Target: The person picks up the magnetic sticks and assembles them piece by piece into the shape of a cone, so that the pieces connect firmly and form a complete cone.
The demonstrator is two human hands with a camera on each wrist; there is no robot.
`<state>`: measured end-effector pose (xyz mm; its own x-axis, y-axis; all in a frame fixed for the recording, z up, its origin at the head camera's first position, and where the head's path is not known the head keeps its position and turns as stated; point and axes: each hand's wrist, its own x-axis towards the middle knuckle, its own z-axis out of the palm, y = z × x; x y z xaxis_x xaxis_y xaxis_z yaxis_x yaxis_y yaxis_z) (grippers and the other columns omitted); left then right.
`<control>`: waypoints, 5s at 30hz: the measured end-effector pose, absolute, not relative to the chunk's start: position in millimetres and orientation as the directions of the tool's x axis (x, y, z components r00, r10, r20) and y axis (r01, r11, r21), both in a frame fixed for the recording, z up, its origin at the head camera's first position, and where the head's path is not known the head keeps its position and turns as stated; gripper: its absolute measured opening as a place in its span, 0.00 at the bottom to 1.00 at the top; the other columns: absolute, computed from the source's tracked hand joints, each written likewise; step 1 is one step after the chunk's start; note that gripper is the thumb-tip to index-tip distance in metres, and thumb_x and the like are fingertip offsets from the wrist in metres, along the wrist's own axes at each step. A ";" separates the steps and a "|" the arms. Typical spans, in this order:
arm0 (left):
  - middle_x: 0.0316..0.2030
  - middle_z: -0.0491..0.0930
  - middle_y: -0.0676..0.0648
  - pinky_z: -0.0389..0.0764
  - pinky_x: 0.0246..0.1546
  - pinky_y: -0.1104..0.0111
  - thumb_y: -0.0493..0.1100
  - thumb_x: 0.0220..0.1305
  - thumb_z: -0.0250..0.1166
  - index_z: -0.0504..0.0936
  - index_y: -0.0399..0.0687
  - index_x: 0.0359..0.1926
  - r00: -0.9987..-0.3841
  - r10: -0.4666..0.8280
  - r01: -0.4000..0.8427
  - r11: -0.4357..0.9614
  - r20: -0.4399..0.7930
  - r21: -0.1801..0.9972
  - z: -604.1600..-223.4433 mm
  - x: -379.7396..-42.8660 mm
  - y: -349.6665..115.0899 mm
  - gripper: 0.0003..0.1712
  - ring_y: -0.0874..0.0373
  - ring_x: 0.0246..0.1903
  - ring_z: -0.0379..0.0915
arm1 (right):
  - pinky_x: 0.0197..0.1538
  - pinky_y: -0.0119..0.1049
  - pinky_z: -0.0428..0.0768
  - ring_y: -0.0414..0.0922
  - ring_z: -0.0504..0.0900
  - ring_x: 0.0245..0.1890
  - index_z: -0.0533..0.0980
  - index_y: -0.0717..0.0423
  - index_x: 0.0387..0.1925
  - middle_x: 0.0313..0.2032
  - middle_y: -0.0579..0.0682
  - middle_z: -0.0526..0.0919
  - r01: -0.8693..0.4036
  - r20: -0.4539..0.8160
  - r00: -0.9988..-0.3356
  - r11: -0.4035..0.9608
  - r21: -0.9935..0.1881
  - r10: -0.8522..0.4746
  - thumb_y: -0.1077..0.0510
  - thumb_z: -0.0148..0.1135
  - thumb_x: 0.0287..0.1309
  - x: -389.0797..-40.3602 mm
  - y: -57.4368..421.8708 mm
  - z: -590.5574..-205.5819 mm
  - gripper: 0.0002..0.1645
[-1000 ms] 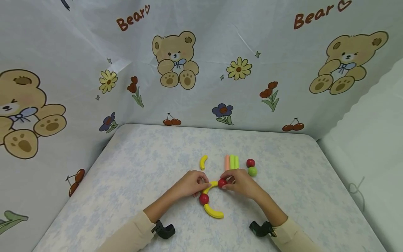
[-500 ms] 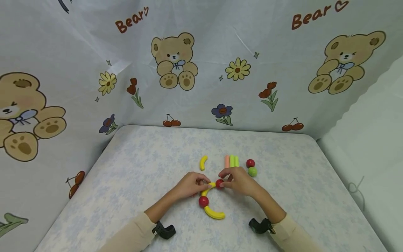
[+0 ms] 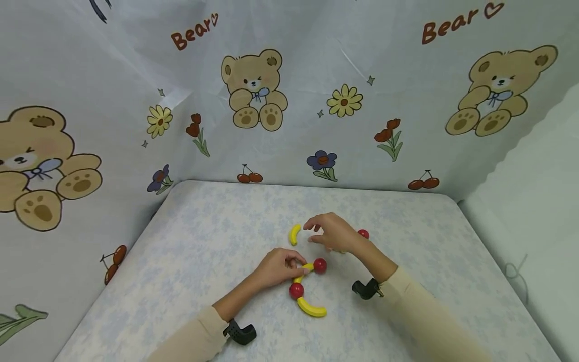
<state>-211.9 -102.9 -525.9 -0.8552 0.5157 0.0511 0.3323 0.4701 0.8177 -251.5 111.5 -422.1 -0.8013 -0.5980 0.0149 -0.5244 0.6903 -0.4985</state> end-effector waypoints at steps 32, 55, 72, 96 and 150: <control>0.21 0.79 0.58 0.71 0.24 0.74 0.51 0.62 0.74 0.90 0.54 0.41 -0.844 0.532 0.334 0.437 0.059 0.835 -524.5 -211.1 -104.1 0.09 0.66 0.19 0.70 | 0.52 0.40 0.81 0.42 0.80 0.43 0.88 0.47 0.46 0.43 0.46 0.85 -0.680 -0.106 -0.696 0.699 -0.221 -0.710 0.64 0.72 0.59 -292.0 65.4 -454.2 0.14; 0.19 0.78 0.59 0.68 0.20 0.75 0.50 0.62 0.75 0.90 0.55 0.40 -0.848 0.527 0.328 0.435 0.058 0.839 -532.3 -207.2 -102.7 0.09 0.68 0.18 0.67 | 0.43 0.35 0.82 0.41 0.82 0.36 0.86 0.54 0.42 0.37 0.45 0.88 -0.666 0.038 -0.698 0.629 -0.402 -0.715 0.63 0.74 0.58 -280.1 83.6 -451.8 0.09; 0.20 0.78 0.58 0.66 0.16 0.75 0.48 0.63 0.73 0.90 0.53 0.41 -0.853 0.519 0.320 0.441 0.053 0.839 -526.4 -211.5 -103.7 0.08 0.67 0.15 0.65 | 0.30 0.28 0.79 0.38 0.78 0.31 0.86 0.52 0.43 0.34 0.42 0.85 -0.524 0.092 -0.822 0.683 -0.510 -0.562 0.58 0.76 0.57 -250.0 112.5 -436.7 0.11; 0.20 0.79 0.53 0.68 0.08 0.72 0.46 0.66 0.71 0.88 0.50 0.44 -0.878 0.476 0.260 0.372 0.057 0.891 -532.6 -211.7 -106.3 0.08 0.63 0.07 0.64 | 0.33 0.27 0.80 0.37 0.78 0.30 0.85 0.53 0.39 0.31 0.41 0.84 -0.401 0.077 -0.900 0.744 -0.534 -0.429 0.61 0.77 0.54 -204.3 150.5 -455.4 0.10; 0.19 0.80 0.51 0.70 0.08 0.71 0.44 0.67 0.70 0.87 0.50 0.45 -0.892 0.452 0.193 0.373 0.004 0.907 -525.7 -207.6 -104.7 0.08 0.62 0.07 0.66 | 0.24 0.32 0.77 0.40 0.74 0.20 0.85 0.58 0.34 0.23 0.44 0.78 -0.186 -0.114 -0.944 0.783 -0.594 -0.310 0.61 0.76 0.55 -189.9 149.5 -469.4 0.07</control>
